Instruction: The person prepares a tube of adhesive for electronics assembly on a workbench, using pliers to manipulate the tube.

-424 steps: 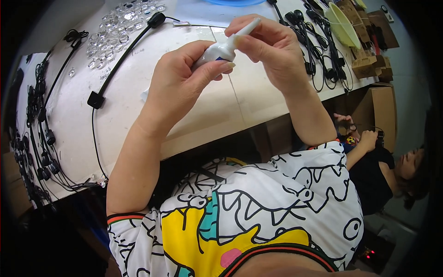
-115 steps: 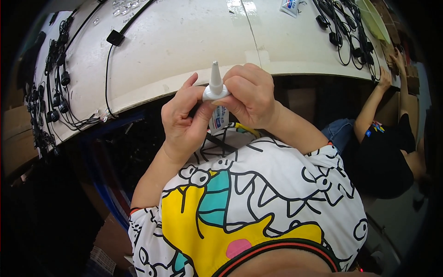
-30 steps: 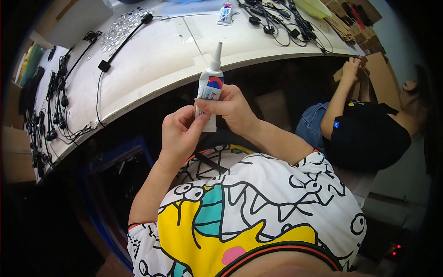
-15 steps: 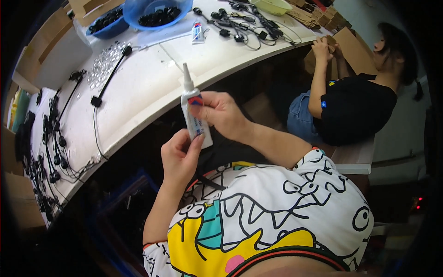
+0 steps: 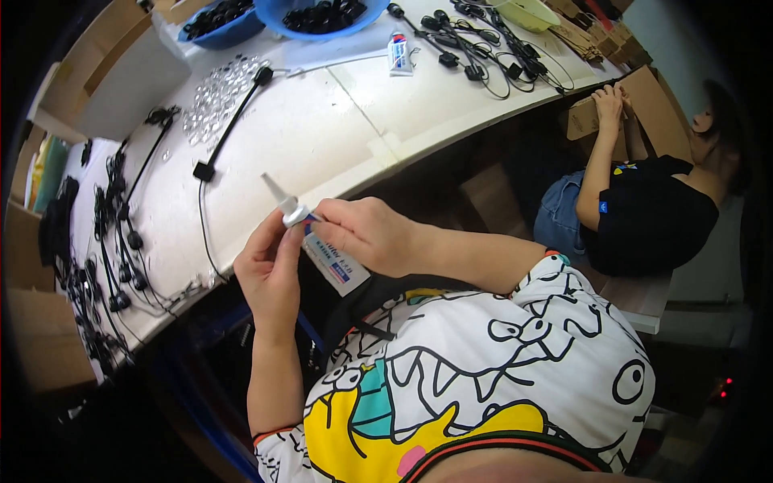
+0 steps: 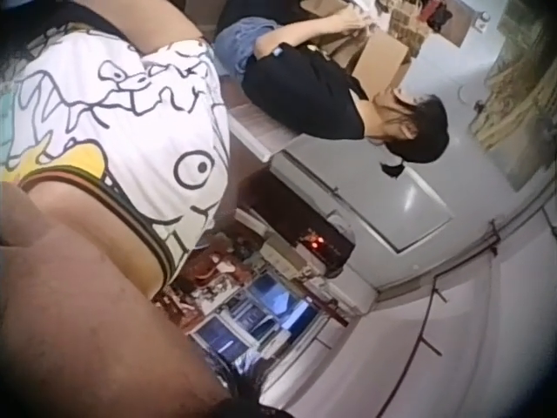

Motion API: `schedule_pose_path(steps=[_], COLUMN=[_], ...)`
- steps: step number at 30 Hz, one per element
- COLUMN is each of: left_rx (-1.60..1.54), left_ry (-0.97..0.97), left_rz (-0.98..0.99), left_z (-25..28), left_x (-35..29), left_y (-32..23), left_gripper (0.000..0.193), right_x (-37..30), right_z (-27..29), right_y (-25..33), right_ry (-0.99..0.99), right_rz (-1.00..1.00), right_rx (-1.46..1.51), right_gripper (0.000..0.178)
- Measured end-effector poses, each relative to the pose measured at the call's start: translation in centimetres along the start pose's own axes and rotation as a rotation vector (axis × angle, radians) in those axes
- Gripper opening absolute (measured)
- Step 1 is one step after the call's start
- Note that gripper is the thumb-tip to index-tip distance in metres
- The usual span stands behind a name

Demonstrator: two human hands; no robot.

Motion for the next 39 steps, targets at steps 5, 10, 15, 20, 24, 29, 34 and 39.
schedule_pose_path(steps=[5,10,15,20,24,29,34,39], left_rx=[-0.057,0.022,0.087,0.205,0.182,0.250,0.262,0.360], left_ry=[0.057,0.151,0.163,0.180,0.161,0.158,0.133,0.121], left_rz=[0.307,0.105,0.149,0.139,0.063,-0.081,-0.206,-0.324], left_z=[-0.5,-3.4,-5.2,-5.9,-6.3,-6.5,-6.5,-6.6], left_x=[3.4,5.5,6.8,7.4,7.1,6.9,6.7,6.5], left_y=[2.0,1.3,3.0,4.5,4.2,3.1,2.4,1.4], left_gripper=[0.019,0.016,0.019,0.018,0.016,0.018,0.020,0.021], right_x=[2.3,3.0,2.8,2.3,1.9,1.7,1.6,1.2], right_z=[2.3,5.6,7.0,7.5,7.5,7.4,7.1,7.1], right_y=[-1.5,-1.8,-4.6,-5.3,-5.2,-5.1,-4.8,-4.6], right_ry=[-0.066,-0.160,-0.206,-0.186,-0.201,-0.172,-0.173,-0.211], right_rz=[0.016,0.123,0.150,0.245,0.315,0.349,0.376,0.437], right_rx=[0.017,-0.271,-0.294,-0.332,-0.299,-0.296,-0.332,-0.348], right_gripper=[0.016,0.018,0.022,0.023,0.021,0.019,0.018,0.018])
Point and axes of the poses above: each hand's wrist, its own x-axis towards the middle knuckle, its own z-axis out of the back of the hand, y = z × x, the point moved 10 cm from there along x, towards the middle knuckle, and after that the axes turned 7 degrees about z, right-handed, at the moved point
